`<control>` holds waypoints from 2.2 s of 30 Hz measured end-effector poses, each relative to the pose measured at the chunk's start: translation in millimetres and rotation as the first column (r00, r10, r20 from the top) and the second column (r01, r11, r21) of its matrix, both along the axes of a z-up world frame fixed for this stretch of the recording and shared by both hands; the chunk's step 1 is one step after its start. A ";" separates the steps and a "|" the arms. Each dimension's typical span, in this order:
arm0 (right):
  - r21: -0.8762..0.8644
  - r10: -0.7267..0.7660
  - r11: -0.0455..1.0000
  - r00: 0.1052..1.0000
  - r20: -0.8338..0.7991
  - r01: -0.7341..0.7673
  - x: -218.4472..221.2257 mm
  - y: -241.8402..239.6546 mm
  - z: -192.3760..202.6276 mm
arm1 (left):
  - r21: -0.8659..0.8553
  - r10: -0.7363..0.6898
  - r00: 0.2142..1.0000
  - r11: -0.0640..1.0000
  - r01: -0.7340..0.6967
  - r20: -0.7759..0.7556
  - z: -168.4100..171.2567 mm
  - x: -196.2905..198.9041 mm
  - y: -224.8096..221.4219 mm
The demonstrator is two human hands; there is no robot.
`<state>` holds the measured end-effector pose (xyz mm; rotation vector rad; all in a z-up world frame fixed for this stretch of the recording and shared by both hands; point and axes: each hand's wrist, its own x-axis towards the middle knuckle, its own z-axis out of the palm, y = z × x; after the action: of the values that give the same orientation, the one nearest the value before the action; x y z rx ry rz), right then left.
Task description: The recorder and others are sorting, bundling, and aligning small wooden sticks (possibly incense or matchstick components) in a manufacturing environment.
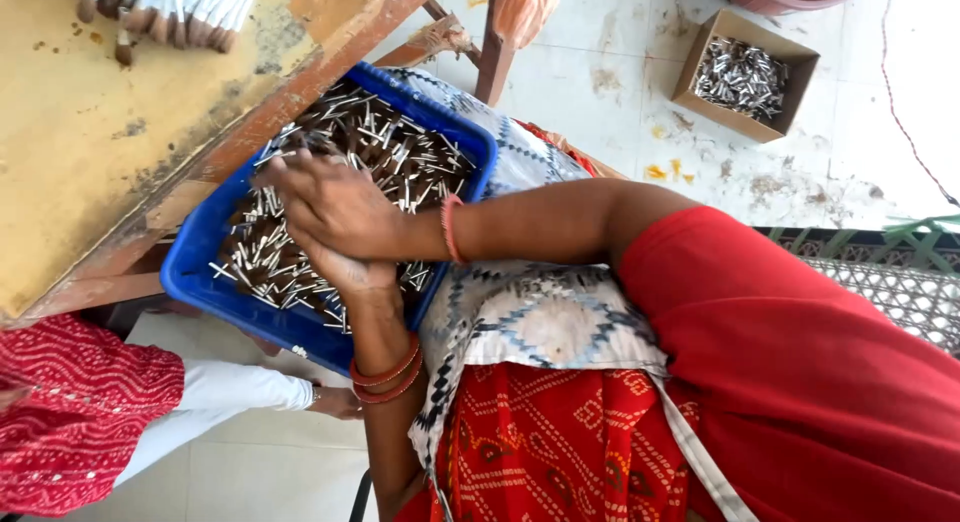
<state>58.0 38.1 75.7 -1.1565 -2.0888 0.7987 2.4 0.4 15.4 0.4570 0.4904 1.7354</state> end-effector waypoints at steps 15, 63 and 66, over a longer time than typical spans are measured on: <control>0.002 0.108 0.994 0.994 0.024 -0.108 10.3 1.5 19.6 | 0.140 0.075 0.996 0.987 -0.079 0.037 -2.3 1.4 -3.6; 0.125 0.129 0.986 0.982 -0.136 -0.112 10.6 20.0 -10.1 | -0.149 0.075 0.990 0.987 -0.057 0.119 0.6 2.6 -3.9; 0.238 0.081 0.969 0.994 -0.066 -0.063 9.1 19.0 -11.3 | -0.119 -0.032 0.974 0.991 0.060 0.225 5.9 2.1 2.9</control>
<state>67.0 57.1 64.4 -0.9135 -2.1066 0.5973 4.6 3.3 21.3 0.1802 0.4207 1.6761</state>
